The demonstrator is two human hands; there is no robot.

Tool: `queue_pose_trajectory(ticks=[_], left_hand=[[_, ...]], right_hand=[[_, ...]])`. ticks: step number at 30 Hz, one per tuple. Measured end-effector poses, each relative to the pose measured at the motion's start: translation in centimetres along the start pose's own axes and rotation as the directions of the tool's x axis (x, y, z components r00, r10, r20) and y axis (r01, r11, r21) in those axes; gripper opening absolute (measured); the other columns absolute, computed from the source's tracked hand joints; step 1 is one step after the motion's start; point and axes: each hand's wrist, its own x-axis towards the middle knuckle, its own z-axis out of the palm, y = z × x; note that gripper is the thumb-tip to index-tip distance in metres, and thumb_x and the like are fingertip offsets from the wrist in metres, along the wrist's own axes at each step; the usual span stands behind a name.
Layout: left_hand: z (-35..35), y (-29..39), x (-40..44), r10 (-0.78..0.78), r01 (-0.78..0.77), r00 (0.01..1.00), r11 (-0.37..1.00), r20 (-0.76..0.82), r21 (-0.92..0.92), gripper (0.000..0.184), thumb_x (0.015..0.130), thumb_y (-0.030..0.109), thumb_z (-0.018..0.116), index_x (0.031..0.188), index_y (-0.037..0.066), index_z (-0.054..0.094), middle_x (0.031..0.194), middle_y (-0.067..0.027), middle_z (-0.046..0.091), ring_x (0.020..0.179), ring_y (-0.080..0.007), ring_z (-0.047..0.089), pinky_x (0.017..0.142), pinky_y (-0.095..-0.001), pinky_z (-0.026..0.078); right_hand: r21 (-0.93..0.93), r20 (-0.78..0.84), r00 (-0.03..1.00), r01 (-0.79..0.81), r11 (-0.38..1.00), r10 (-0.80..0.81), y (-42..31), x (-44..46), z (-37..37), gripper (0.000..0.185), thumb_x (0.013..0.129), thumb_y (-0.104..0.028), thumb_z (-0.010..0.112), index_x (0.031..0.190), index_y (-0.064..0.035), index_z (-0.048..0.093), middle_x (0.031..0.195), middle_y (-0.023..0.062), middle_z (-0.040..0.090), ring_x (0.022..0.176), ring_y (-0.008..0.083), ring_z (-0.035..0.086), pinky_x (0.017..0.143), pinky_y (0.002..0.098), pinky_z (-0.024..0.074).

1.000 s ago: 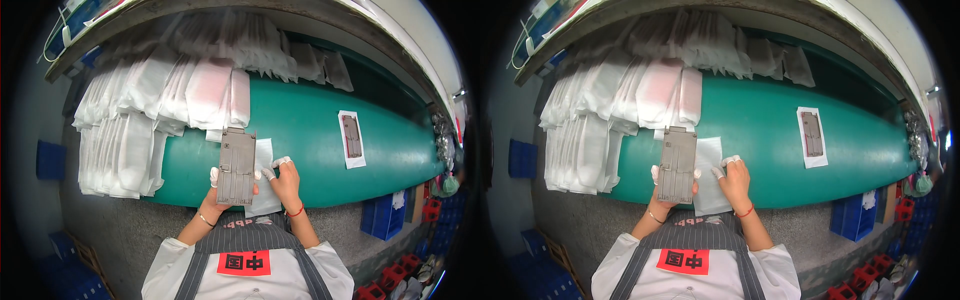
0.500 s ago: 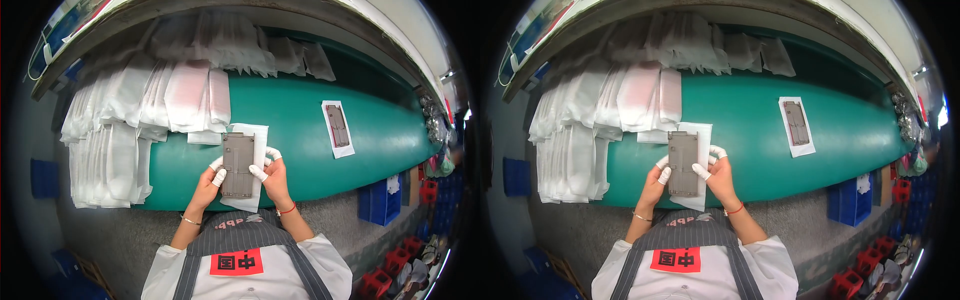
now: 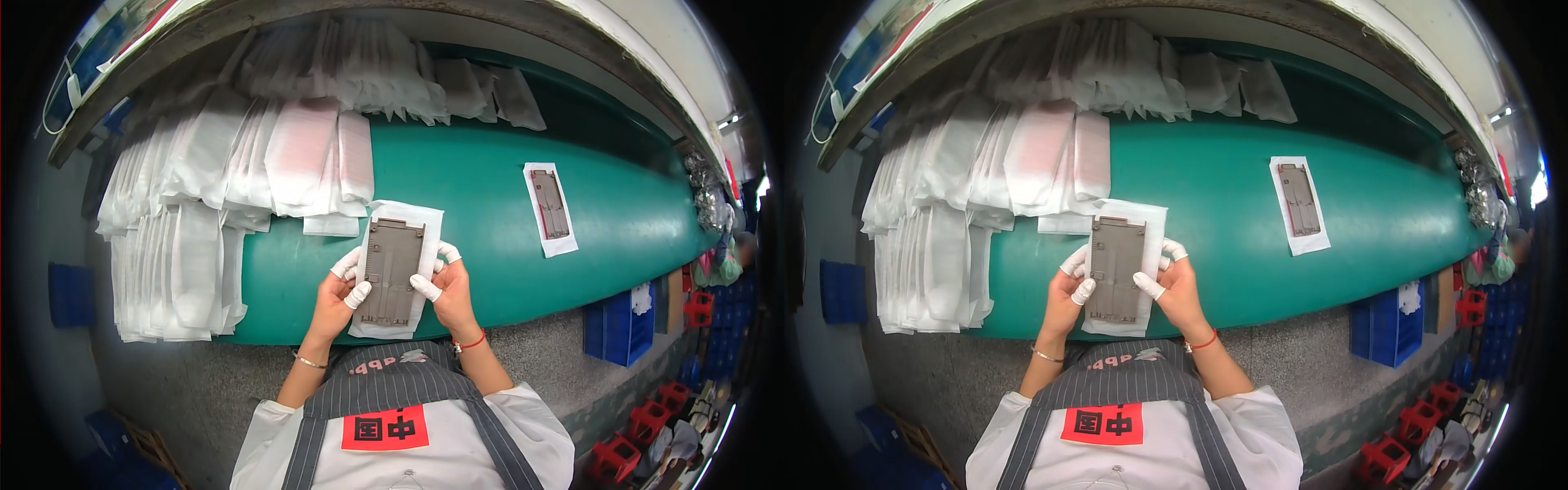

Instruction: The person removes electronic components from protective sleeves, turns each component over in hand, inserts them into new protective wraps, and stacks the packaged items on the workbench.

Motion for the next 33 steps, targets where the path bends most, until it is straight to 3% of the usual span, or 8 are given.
queue_pose_trajectory(ticks=[9, 13, 17, 26, 28, 29, 30, 33], left_hand=[[1.3, -1.4, 0.3, 0.058, -0.056, 0.998, 0.994, -0.023, 0.097, 0.053, 0.079, 0.003, 0.059, 0.126, -0.004, 0.035, 0.122, -0.0115, 0.046, 0.105, -0.0165, 0.048, 0.087, -0.0292, 0.042], [2.7, -0.7, 0.3, 0.064, -0.068, 0.997, 0.992, 0.038, 0.107, 0.067, 0.08, 0.01, 0.059, 0.135, 0.004, 0.021, 0.129, -0.0138, 0.037, 0.101, -0.0195, 0.049, 0.077, -0.0266, 0.045], [1.7, -0.9, 0.3, 0.063, -0.07, 0.997, 0.988, 0.05, 0.14, 0.062, 0.082, 0.009, 0.056, 0.134, 0.004, 0.023, 0.127, -0.0137, 0.039, 0.101, -0.0195, 0.049, 0.076, -0.0267, 0.045], [1.9, -1.2, -0.1, 0.041, -0.039, 0.999, 0.987, -0.007, 0.156, 0.053, 0.083, 0.006, 0.053, 0.13, 0.002, 0.03, 0.125, -0.0127, 0.042, 0.1, -0.0196, 0.05, 0.074, -0.0268, 0.045], [1.7, -1.1, -0.2, 0.048, -0.044, 0.999, 0.983, -0.016, 0.179, 0.052, 0.083, 0.01, 0.053, 0.13, 0.001, 0.031, 0.125, -0.0135, 0.043, 0.1, -0.0196, 0.051, 0.073, -0.0263, 0.046], [1.5, -1.2, -0.3, 0.05, -0.045, 0.999, 0.982, -0.022, 0.181, 0.051, 0.083, 0.009, 0.053, 0.129, 0.001, 0.032, 0.125, -0.0134, 0.043, 0.1, -0.0195, 0.051, 0.073, -0.0263, 0.046], [1.3, -1.2, -0.3, 0.051, -0.045, 0.998, 0.982, -0.029, 0.184, 0.05, 0.083, 0.008, 0.053, 0.129, 0.001, 0.032, 0.125, -0.0133, 0.043, 0.1, -0.0194, 0.051, 0.073, -0.0263, 0.046], [1.0, -1.0, -0.4, 0.047, -0.04, 0.998, 0.982, -0.032, 0.182, 0.05, 0.083, 0.007, 0.052, 0.129, 0.0, 0.033, 0.125, -0.0134, 0.043, 0.099, -0.0193, 0.051, 0.073, -0.0262, 0.046]], right_hand=[[-0.112, -0.095, 0.995, 0.02, 0.994, -0.031, -0.3, 0.8, -1.3, 0.048, 0.076, 0.006, 0.058, 0.117, 0.001, 0.034, 0.1, 0.011, 0.056, 0.089, 0.0133, 0.055, 0.076, 0.0259, 0.046], [-0.343, -0.235, 0.964, 0.04, 0.938, -0.127, -4.8, 2.9, -9.5, 0.041, 0.075, 0.001, 0.06, 0.113, -0.0023, 0.044, 0.09, 0.0036, 0.059, 0.08, 0.0084, 0.055, 0.07, 0.0227, 0.0449], [-0.525, -0.264, 0.935, 0.068, 0.848, -0.238, -11.9, 5.6, -18.9, 0.037, 0.076, 0.003, 0.057, 0.11, 0.0034, 0.045, 0.093, 0.0082, 0.058, 0.083, 0.0133, 0.055, 0.073, 0.0263, 0.046], [-0.667, -0.339, 0.941, -0.243, 0.704, 0.004, -16.0, 10.5, -27.4, 0.039, 0.076, -0.005, 0.06, 0.112, -0.0015, 0.046, 0.093, 0.0093, 0.058, 0.082, 0.0161, 0.057, 0.071, 0.0295, 0.0467], [-0.914, -0.323, 0.934, -0.265, 0.309, -0.155, -15.7, 11.1, -26.9, 0.04, 0.074, -0.007, 0.061, 0.111, -0.0006, 0.048, 0.093, 0.0113, 0.058, 0.083, 0.0201, 0.057, 0.073, 0.0314, 0.0461], [-0.96, -0.28, 0.921, -0.271, 0.073, -0.27, -15.4, 10.9, -26.7, 0.042, 0.07, -0.012, 0.063, 0.108, 0.002, 0.05, 0.094, 0.0202, 0.058, 0.089, 0.0302, 0.057, 0.076, 0.037, 0.0455], [-0.96, -0.279, 0.922, -0.269, 0.075, -0.27, -15.1, 11.1, -26.4, 0.042, 0.07, -0.012, 0.063, 0.108, 0.002, 0.05, 0.094, 0.0202, 0.058, 0.089, 0.0302, 0.057, 0.076, 0.037, 0.0455], [-0.886, -0.31, 0.902, -0.389, -0.254, -0.3, -14.2, 11.3, -25.4, 0.049, 0.07, -0.02, 0.065, 0.112, -0.001, 0.048, 0.096, 0.0201, 0.056, 0.092, 0.0337, 0.055, 0.075, 0.0411, 0.0464]])
